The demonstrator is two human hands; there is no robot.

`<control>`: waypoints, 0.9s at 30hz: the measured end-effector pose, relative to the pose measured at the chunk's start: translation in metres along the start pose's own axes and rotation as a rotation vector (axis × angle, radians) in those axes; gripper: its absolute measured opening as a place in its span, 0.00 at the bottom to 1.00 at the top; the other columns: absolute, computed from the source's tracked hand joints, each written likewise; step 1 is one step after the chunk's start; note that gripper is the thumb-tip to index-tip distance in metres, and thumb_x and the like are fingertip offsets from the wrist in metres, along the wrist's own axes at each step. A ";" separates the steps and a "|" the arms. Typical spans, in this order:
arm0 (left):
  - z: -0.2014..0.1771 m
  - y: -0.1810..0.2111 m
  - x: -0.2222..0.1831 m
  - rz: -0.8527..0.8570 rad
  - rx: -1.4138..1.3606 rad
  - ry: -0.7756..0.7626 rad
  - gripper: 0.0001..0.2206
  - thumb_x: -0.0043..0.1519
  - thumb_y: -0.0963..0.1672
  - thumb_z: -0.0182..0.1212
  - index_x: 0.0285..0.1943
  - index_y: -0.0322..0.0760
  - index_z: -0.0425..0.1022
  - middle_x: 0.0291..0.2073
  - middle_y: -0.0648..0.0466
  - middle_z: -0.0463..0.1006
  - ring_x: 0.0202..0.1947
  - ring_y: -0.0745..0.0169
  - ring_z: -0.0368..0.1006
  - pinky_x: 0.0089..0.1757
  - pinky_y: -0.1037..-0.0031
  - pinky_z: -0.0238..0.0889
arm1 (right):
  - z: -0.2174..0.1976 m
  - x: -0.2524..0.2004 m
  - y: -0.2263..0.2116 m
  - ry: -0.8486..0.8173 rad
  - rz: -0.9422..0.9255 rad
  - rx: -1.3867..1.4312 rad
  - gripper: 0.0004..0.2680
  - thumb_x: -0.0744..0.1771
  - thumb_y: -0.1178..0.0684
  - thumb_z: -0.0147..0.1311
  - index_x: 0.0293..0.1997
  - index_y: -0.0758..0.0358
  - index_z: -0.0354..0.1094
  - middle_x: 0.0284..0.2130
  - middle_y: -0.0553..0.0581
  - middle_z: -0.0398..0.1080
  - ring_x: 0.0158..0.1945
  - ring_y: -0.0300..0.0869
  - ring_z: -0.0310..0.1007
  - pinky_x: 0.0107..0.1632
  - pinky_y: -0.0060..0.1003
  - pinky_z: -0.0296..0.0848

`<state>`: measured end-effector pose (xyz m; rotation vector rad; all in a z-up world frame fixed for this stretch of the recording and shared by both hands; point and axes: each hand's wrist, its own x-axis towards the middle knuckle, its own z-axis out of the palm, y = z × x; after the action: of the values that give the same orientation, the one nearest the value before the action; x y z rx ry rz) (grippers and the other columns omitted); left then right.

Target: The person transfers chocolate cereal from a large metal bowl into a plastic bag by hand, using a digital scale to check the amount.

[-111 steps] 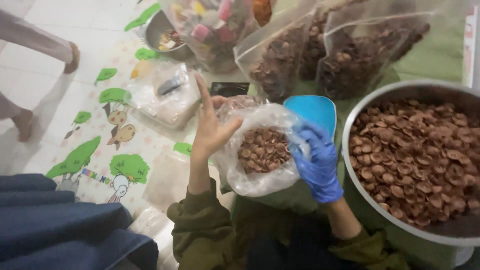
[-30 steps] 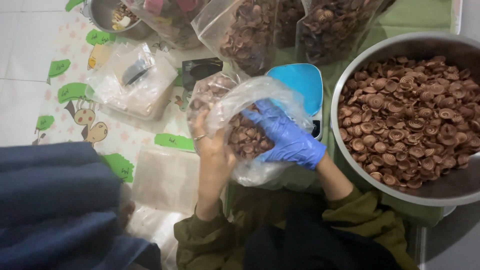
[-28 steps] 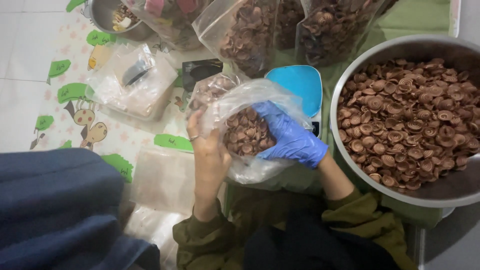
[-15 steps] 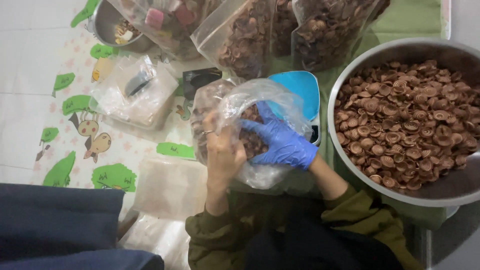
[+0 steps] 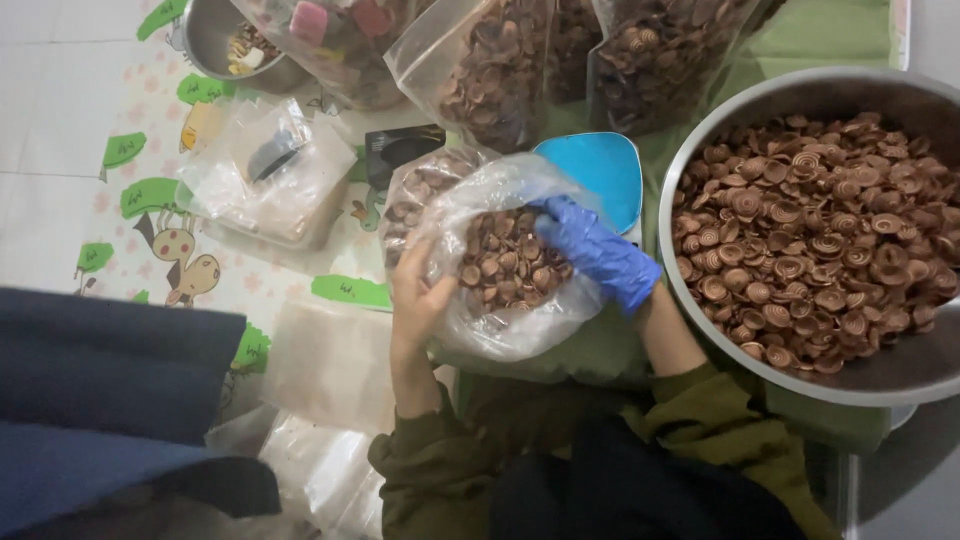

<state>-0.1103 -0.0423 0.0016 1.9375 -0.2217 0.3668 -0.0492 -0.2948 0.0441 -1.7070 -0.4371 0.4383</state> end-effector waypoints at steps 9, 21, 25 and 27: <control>0.001 -0.003 -0.004 0.068 -0.037 0.082 0.30 0.43 0.36 0.59 0.61 0.24 0.74 0.56 0.31 0.73 0.60 0.36 0.69 0.64 0.54 0.54 | 0.011 -0.015 -0.018 0.023 -0.184 0.078 0.26 0.64 0.41 0.64 0.64 0.66 0.63 0.56 0.70 0.62 0.64 0.60 0.60 0.68 0.57 0.59; 0.013 0.020 -0.001 -0.062 -0.143 0.213 0.36 0.36 0.38 0.59 0.62 0.26 0.74 0.59 0.36 0.73 0.64 0.45 0.66 0.65 0.59 0.52 | 0.031 0.004 0.004 -0.047 -0.455 -0.760 0.33 0.54 0.27 0.64 0.62 0.46 0.66 0.63 0.57 0.62 0.66 0.58 0.59 0.69 0.55 0.56; 0.018 0.031 0.003 -0.187 -0.278 0.276 0.35 0.37 0.38 0.59 0.62 0.27 0.74 0.54 0.38 0.74 0.58 0.54 0.69 0.63 0.65 0.57 | 0.015 0.009 0.010 -0.029 -0.203 -0.577 0.30 0.51 0.35 0.69 0.58 0.41 0.68 0.53 0.62 0.68 0.59 0.62 0.68 0.61 0.54 0.69; 0.020 0.033 0.006 -0.248 -0.293 0.319 0.31 0.41 0.39 0.62 0.60 0.31 0.76 0.43 0.42 0.74 0.36 0.60 0.76 0.37 0.72 0.76 | 0.012 0.017 0.023 0.088 -0.295 -0.485 0.26 0.54 0.41 0.69 0.56 0.48 0.70 0.44 0.58 0.73 0.53 0.55 0.74 0.57 0.50 0.71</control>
<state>-0.1127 -0.0731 0.0248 1.5700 0.1649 0.4446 -0.0399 -0.2796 0.0182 -2.0747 -0.7632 0.0382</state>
